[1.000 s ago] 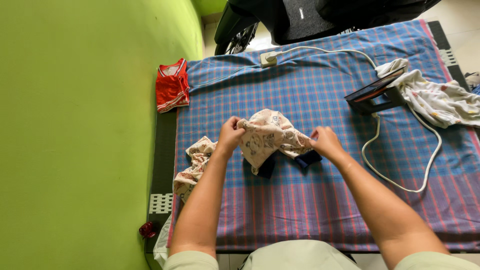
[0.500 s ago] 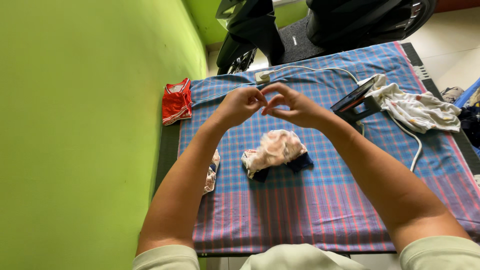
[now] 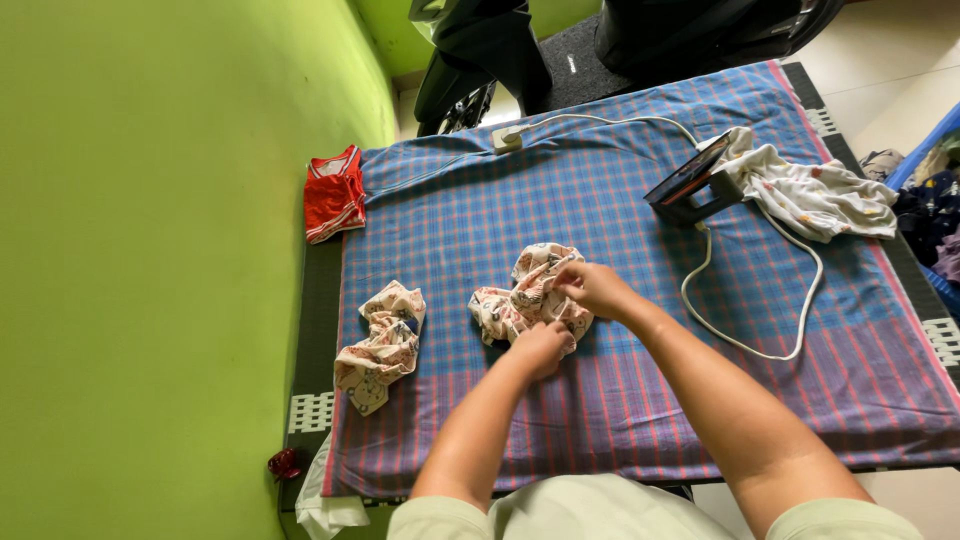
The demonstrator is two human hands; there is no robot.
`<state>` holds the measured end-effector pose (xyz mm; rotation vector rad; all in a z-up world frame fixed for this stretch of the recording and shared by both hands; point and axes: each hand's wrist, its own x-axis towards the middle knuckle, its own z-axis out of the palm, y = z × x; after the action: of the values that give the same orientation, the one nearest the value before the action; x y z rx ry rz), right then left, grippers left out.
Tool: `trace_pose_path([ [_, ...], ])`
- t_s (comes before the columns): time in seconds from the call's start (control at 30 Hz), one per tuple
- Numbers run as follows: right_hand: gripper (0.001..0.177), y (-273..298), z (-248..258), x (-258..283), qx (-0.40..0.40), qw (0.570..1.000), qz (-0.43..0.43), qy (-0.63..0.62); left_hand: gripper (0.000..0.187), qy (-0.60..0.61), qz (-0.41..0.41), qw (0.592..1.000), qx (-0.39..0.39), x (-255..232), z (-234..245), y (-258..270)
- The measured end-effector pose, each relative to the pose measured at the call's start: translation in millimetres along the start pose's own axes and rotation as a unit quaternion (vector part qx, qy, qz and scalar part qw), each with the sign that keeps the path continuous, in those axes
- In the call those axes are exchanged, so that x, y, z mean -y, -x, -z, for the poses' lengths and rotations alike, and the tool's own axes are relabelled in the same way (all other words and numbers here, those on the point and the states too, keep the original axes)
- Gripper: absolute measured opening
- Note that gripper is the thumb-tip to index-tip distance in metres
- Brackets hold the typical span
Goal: The person irons and folds small patterned garments on a checkered ironing board. They retrieve items from a blue basket, smooth and press each piece with an iron, then fold and stack them on the board.
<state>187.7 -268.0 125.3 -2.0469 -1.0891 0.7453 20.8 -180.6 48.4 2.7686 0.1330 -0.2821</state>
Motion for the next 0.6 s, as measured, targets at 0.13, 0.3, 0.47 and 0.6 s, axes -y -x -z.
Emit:
trace_pose_path([
  [0.13,0.021,10.8,-9.9,-7.9,0.006,0.999,-0.044,-0.007,0.030,-0.016,0.040,0.998,-0.044,-3.3,-37.3,9.7],
  [0.3,0.028,16.8,-16.3,-1.7,0.031,0.989,0.082,0.117,0.027,0.026,0.009,0.999,-0.019,6.4,-13.7,20.4],
  [0.47,0.045,12.7,-11.7,12.4,0.096,0.975,0.098,0.174,0.026,0.098,-0.084,0.988,-0.090,18.5,84.9,22.4],
  [0.6,0.041,5.9,18.2,40.1,0.140,0.956,0.045,0.253,0.027,0.043,-0.078,0.989,-0.121,26.1,182.3,39.1],
])
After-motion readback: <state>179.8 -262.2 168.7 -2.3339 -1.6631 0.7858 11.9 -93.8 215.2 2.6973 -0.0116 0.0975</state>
